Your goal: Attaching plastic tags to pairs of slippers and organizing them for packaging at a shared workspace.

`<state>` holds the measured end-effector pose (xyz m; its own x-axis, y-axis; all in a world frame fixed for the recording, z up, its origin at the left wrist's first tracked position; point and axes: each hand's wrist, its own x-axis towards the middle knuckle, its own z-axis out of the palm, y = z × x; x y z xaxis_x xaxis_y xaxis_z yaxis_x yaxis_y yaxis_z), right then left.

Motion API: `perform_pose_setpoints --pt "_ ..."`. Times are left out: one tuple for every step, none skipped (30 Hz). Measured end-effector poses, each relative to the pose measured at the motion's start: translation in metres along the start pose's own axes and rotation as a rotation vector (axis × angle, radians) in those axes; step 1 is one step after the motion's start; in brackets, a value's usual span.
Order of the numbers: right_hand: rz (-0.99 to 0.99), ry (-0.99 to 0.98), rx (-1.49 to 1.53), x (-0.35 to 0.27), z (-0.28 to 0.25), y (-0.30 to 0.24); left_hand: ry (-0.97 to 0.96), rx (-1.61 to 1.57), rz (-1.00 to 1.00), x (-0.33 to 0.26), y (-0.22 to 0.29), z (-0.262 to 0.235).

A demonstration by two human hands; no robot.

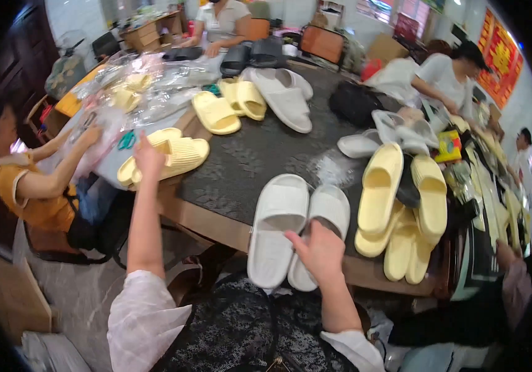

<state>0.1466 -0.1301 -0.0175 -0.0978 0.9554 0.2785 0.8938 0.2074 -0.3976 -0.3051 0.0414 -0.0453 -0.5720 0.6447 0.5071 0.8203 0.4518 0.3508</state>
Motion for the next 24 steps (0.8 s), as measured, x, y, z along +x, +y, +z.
perform_pose_setpoints --pt "0.026 -0.004 -0.015 0.006 0.002 -0.005 -0.126 -0.066 0.064 0.008 -0.009 0.000" --pt "0.088 -0.019 0.002 0.011 0.006 -0.009 -0.253 -0.134 0.136 0.013 -0.014 -0.001" --pt "0.137 -0.031 0.026 0.016 0.010 -0.013 -0.294 -0.131 0.200 0.018 -0.027 0.001" --pt "0.179 -0.008 0.012 0.019 0.016 -0.014 -0.336 -0.132 0.267 0.020 -0.037 0.003" --pt "0.200 -0.026 0.016 0.022 0.023 -0.011 -0.378 -0.162 0.276 0.022 -0.041 0.005" --pt "0.215 -0.044 0.026 0.023 0.026 -0.007 -0.417 -0.187 0.282 0.021 -0.042 0.004" --pt "0.253 -0.020 0.017 0.020 0.024 -0.004 -0.418 -0.204 0.316 0.018 -0.037 0.001" --pt "0.209 -0.006 0.014 0.013 0.022 -0.002 -0.414 -0.220 0.345 0.014 -0.033 -0.003" --pt "0.153 0.002 0.012 0.006 0.021 -0.001 -0.365 -0.228 0.417 0.004 -0.031 -0.006" --pt "0.166 0.017 0.005 -0.003 0.019 -0.001 -0.312 -0.234 0.481 -0.007 -0.027 -0.010" --pt "0.109 -0.001 0.011 -0.018 0.011 -0.002 -0.317 -0.252 0.499 -0.019 -0.013 -0.022" --pt "0.053 -0.021 0.020 -0.030 0.001 -0.004 -0.439 -0.250 0.422 -0.034 0.007 -0.042" --pt "0.054 -0.014 0.015 -0.036 -0.010 -0.004 -0.552 -0.238 0.327 -0.048 0.018 -0.061" --pt "0.032 -0.009 0.047 -0.045 -0.027 -0.005 -0.555 -0.248 0.333 -0.061 0.031 -0.074" --pt "0.015 -0.006 0.080 -0.055 -0.045 -0.005 -0.593 -0.298 0.298 -0.075 0.043 -0.087" --pt "0.033 0.076 0.020 -0.062 -0.066 -0.007 -0.629 -0.345 0.258 -0.084 0.046 -0.094" --pt "0.031 0.153 -0.028 -0.061 -0.083 -0.004 -0.621 -0.498 0.274 -0.092 0.030 -0.083" --pt "-0.010 0.271 -0.060 -0.058 -0.100 0.007 -0.551 -0.486 0.340 -0.105 0.031 -0.084" --pt "0.016 0.360 -0.079 -0.053 -0.113 0.022 -0.607 -0.533 0.322 -0.117 0.043 -0.096" --pt "0.054 0.444 -0.106 -0.041 -0.132 0.035 -0.662 -0.580 0.303 -0.129 0.058 -0.107" --pt "0.098 0.514 -0.222 -0.024 -0.147 0.052 -0.673 -0.506 0.350 -0.139 0.066 -0.107" --pt "0.111 0.585 -0.265 0.002 -0.166 0.065 -0.721 -0.502 0.377 -0.150 0.076 -0.113" --pt "0.199 0.589 -0.364 0.020 -0.186 0.077 -0.757 -0.514 0.450 -0.161 0.087 -0.114" --pt "0.299 0.568 -0.435 0.044 -0.203 0.091 -0.812 -0.583 0.445 -0.173 0.098 -0.117"
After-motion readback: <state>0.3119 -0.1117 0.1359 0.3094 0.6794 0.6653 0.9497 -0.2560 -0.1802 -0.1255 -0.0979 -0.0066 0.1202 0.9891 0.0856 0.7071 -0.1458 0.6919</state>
